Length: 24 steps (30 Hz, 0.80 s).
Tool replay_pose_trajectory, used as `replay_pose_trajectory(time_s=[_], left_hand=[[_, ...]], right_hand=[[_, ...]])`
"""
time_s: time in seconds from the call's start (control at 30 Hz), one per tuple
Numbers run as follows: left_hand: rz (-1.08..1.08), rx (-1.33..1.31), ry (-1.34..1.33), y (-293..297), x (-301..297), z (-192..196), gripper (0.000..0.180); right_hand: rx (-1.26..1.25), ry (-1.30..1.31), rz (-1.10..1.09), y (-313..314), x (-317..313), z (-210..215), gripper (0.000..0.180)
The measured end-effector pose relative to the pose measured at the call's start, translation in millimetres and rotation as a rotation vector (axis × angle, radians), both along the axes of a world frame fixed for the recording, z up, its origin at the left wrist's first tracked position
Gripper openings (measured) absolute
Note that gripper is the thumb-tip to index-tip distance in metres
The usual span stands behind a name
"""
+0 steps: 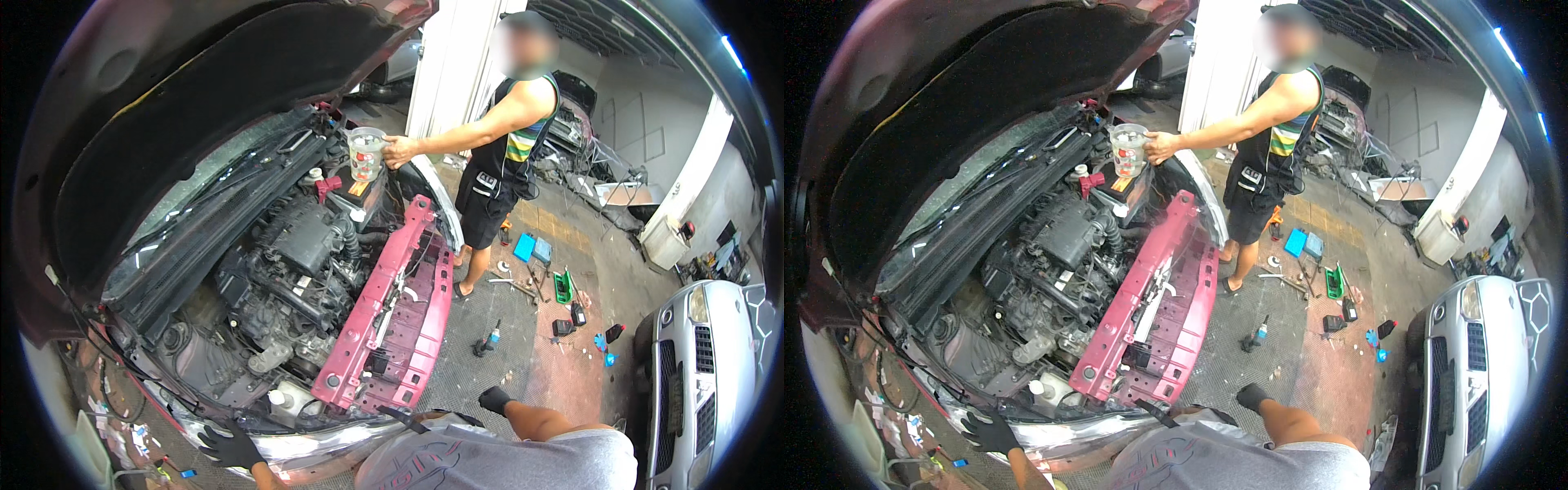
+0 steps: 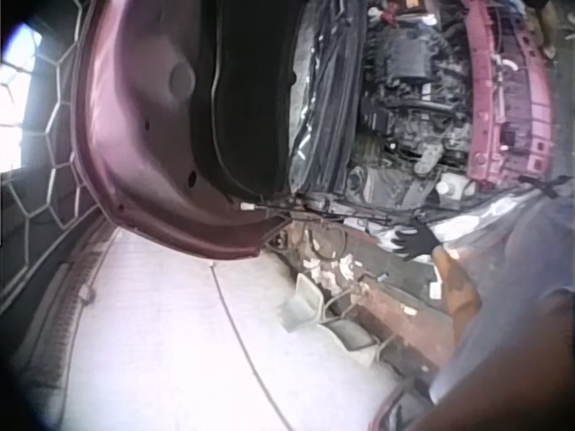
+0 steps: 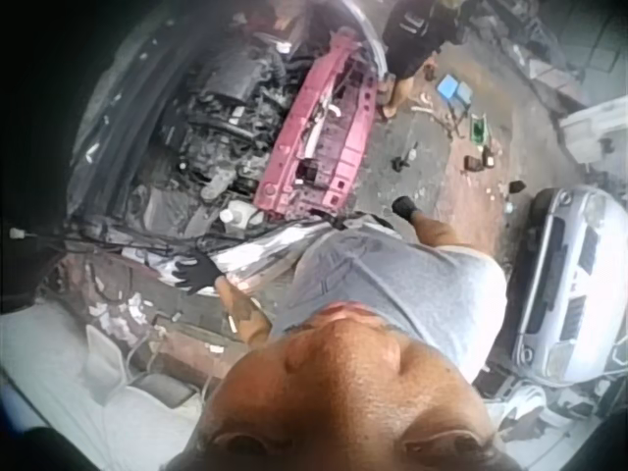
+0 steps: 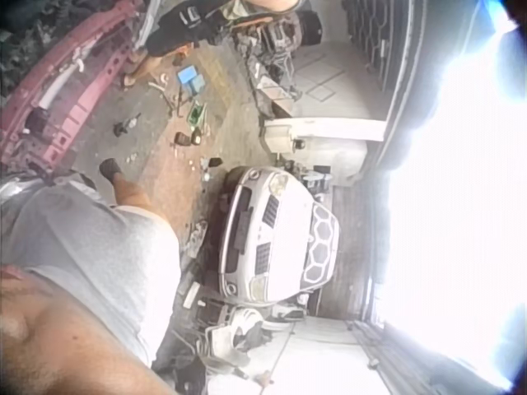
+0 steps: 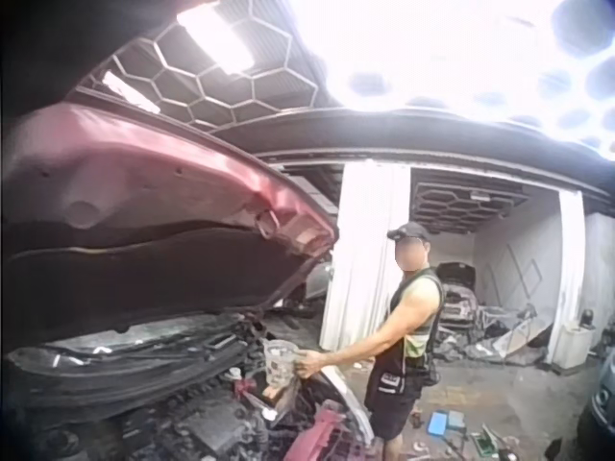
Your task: The person works on the front end of a car with the hood open, using a power drill to remove bolts from a pink metal support bar. They then lift and remove the bar from the engine bay. Another person assists by holding a container of parts nearby.
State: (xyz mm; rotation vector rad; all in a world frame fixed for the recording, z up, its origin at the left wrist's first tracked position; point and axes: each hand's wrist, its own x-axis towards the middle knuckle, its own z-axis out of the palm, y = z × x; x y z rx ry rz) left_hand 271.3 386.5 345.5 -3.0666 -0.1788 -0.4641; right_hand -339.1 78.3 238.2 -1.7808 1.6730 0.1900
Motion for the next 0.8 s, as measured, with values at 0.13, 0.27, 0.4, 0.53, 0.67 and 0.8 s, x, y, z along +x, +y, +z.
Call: replay_pose_trajectory(time_s=[0.13, 0.27, 0.4, 0.53, 0.67, 0.8], left_hand=[[-0.004, 0.006, 0.012, -0.2, -0.2, -0.3, 0.066], [-0.003, 0.019, 0.014, -1.4, -0.7, 1.2, 0.067], [-0.01, 0.033, 0.002, 0.3, 1.0, -3.6, 0.067], [-0.012, 0.021, -0.025, 2.4, 2.8, -6.6, 0.067], [-0.035, 0.027, -0.084, -0.9, 4.2, -14.2, 0.069], [-0.044, -0.039, -0.071, 11.2, 4.8, -8.8, 0.071]], right_hand=[[0.082, -0.055, 0.056, -24.1, 41.5, 21.3, 0.033], [-0.001, -0.126, 0.1, -27.5, 72.1, 38.9, 0.03], [0.121, -0.156, 0.056, -25.4, 74.4, 37.8, 0.034], [0.172, -0.248, 0.11, -17.0, 60.3, 27.0, 0.031], [0.12, -0.198, 0.172, -8.3, 25.2, -14.5, 0.026], [0.225, -0.186, -0.016, 3.7, 33.6, -0.2, 0.027]])
